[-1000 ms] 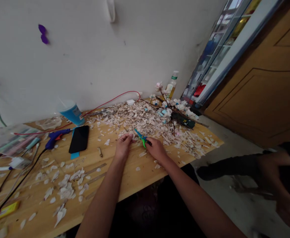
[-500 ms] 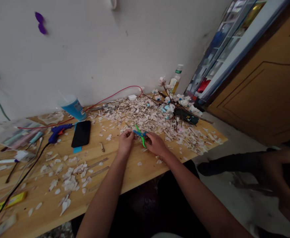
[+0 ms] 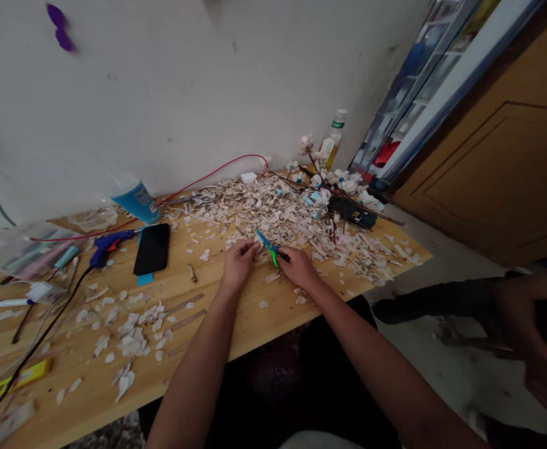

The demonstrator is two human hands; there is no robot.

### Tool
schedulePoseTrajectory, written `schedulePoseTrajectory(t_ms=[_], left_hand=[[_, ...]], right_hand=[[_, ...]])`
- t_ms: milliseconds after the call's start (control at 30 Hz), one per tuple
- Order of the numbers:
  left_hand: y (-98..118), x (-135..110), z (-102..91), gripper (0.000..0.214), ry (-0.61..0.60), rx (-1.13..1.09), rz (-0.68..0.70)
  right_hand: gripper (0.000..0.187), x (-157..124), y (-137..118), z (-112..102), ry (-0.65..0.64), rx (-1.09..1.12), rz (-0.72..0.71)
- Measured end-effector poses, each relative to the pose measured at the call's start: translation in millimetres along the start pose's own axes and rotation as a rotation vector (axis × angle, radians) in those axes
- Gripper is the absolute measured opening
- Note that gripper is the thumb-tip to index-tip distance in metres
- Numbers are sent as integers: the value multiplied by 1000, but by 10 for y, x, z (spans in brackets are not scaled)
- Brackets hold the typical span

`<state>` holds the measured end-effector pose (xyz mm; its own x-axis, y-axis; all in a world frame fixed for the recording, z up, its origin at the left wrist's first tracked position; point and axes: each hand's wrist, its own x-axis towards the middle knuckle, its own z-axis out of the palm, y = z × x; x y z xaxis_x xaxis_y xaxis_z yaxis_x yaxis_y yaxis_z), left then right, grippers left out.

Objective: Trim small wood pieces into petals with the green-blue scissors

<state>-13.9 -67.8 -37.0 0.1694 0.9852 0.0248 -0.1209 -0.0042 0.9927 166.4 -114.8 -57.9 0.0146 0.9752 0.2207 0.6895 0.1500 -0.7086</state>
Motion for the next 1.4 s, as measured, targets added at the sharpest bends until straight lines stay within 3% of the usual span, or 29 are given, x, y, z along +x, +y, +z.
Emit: schedulePoseTrajectory(t_ms=[133,300,367,467,600,767,967,1200,1400], left_hand=[[-54,39,-33,25,-42,-70,-64],[-91,52,-81,27,-116,-44,-169],[-95,45,-74,28,-84,-86,-203],[-70,27,-40,34,15,-280,-194],[-26,12,-6,35,151,-483,-125],[-75,-4,64,29,199,-546,-84],[-129,-57,213,26,190,-662,-81],[-146,-79,244,23,187,-728,-126],[-122,-95,244,19,182,-746,-146]], right_hand=[[18,-2,6,4,4,-35,-13],[19,2,72,18,135,31,81],[22,10,99,23,206,55,95],[26,20,101,38,270,-42,-16],[40,5,37,60,124,-193,-190],[30,-36,-64,43,-36,-243,-235],[26,-39,-115,28,-40,-264,-226],[23,-48,-95,43,-13,-270,-221],[35,-17,-20,73,54,-249,-257]])
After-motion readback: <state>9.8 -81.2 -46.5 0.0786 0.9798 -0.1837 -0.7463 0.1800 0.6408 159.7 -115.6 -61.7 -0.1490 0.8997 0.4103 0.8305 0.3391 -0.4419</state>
